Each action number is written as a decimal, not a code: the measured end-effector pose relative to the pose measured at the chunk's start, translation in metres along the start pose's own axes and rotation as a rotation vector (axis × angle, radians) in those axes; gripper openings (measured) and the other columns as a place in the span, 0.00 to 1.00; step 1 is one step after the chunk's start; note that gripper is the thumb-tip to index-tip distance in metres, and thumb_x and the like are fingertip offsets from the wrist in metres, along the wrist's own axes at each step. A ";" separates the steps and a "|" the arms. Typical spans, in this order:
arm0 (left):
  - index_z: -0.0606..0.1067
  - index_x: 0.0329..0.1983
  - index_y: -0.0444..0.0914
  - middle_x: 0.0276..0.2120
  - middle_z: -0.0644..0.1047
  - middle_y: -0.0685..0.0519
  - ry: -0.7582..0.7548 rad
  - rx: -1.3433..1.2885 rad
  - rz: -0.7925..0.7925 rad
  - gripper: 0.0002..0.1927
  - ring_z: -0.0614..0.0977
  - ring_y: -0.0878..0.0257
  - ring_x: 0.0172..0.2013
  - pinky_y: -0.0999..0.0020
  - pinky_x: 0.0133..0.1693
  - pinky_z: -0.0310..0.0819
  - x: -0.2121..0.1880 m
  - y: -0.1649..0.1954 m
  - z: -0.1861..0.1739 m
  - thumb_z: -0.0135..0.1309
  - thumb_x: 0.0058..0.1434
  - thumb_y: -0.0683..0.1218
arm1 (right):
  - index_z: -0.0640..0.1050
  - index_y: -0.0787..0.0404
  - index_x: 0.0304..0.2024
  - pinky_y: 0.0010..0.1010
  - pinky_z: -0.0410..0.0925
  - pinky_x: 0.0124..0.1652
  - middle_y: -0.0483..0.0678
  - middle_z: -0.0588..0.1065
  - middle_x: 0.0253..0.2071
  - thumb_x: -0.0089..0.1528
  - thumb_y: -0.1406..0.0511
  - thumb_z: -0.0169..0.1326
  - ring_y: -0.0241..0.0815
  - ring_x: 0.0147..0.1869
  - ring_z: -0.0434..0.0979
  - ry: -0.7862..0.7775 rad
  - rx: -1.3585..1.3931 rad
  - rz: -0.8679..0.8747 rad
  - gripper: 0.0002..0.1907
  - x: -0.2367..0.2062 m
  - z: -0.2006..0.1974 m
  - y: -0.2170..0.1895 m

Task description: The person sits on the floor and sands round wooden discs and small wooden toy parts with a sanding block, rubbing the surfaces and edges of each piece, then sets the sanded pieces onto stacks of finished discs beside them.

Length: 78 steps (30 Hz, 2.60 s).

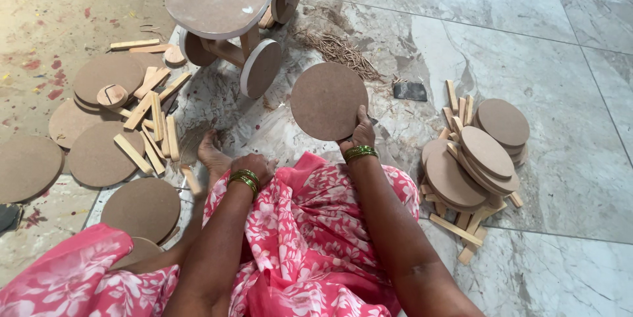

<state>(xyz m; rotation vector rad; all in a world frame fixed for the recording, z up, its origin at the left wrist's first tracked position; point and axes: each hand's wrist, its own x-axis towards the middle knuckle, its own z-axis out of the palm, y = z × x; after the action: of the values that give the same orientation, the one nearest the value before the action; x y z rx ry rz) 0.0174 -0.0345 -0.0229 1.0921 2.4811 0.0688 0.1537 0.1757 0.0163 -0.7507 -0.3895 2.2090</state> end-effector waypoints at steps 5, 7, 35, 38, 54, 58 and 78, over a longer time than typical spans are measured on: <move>0.83 0.49 0.39 0.49 0.82 0.41 -0.063 -0.017 -0.091 0.32 0.83 0.46 0.53 0.54 0.55 0.76 -0.002 -0.009 -0.005 0.44 0.66 0.68 | 0.68 0.55 0.67 0.59 0.71 0.58 0.51 0.73 0.64 0.70 0.51 0.45 0.55 0.63 0.76 0.060 -0.012 0.010 0.26 -0.001 0.012 0.011; 0.83 0.50 0.40 0.51 0.81 0.40 -0.072 -0.013 -0.081 0.30 0.82 0.46 0.54 0.55 0.56 0.76 -0.001 -0.009 -0.009 0.45 0.66 0.67 | 0.67 0.55 0.67 0.59 0.71 0.58 0.52 0.73 0.64 0.70 0.51 0.44 0.56 0.64 0.76 0.087 -0.028 -0.002 0.27 -0.002 0.017 0.016; 0.55 0.75 0.41 0.71 0.60 0.42 -0.427 -1.824 0.117 0.50 0.70 0.42 0.64 0.33 0.46 0.80 0.061 0.016 -0.059 0.50 0.57 0.72 | 0.78 0.61 0.42 0.43 0.72 0.32 0.58 0.77 0.30 0.63 0.64 0.57 0.55 0.31 0.80 -0.090 -1.399 -1.037 0.08 -0.027 -0.006 0.063; 0.55 0.71 0.47 0.65 0.63 0.50 -0.404 -1.669 -0.047 0.47 0.73 0.47 0.59 0.30 0.48 0.79 0.065 0.010 -0.047 0.48 0.53 0.71 | 0.78 0.60 0.45 0.43 0.72 0.33 0.57 0.79 0.32 0.64 0.64 0.58 0.57 0.34 0.81 -0.170 -1.520 -0.953 0.09 -0.035 -0.004 0.068; 0.51 0.75 0.42 0.57 0.70 0.43 -0.512 -1.713 0.268 0.46 0.77 0.52 0.54 0.52 0.50 0.78 0.094 0.002 0.021 0.54 0.52 0.44 | 0.60 0.55 0.75 0.53 0.38 0.76 0.52 0.58 0.78 0.69 0.52 0.41 0.51 0.83 0.52 -0.557 -1.957 -0.864 0.33 0.019 0.008 0.059; 0.51 0.76 0.41 0.58 0.71 0.49 -0.564 -1.810 0.367 0.48 0.78 0.60 0.54 0.62 0.55 0.77 0.096 0.001 0.030 0.56 0.51 0.41 | 0.63 0.52 0.74 0.50 0.40 0.78 0.50 0.59 0.78 0.69 0.53 0.41 0.51 0.84 0.51 -0.713 -1.931 -0.884 0.31 0.029 0.013 0.060; 0.62 0.69 0.34 0.57 0.77 0.47 -0.356 -1.344 0.609 0.33 0.78 0.60 0.56 0.61 0.58 0.73 0.072 0.003 0.035 0.57 0.63 0.47 | 0.76 0.56 0.59 0.46 0.66 0.64 0.50 0.78 0.58 0.71 0.53 0.46 0.51 0.63 0.76 0.088 -1.064 -0.688 0.20 0.056 -0.010 0.065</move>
<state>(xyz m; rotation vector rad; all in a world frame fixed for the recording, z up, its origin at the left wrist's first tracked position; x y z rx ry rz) -0.0098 0.0148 -0.0797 0.9686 1.1695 1.3310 0.0932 0.1748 -0.0450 -1.0199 -1.5657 1.2062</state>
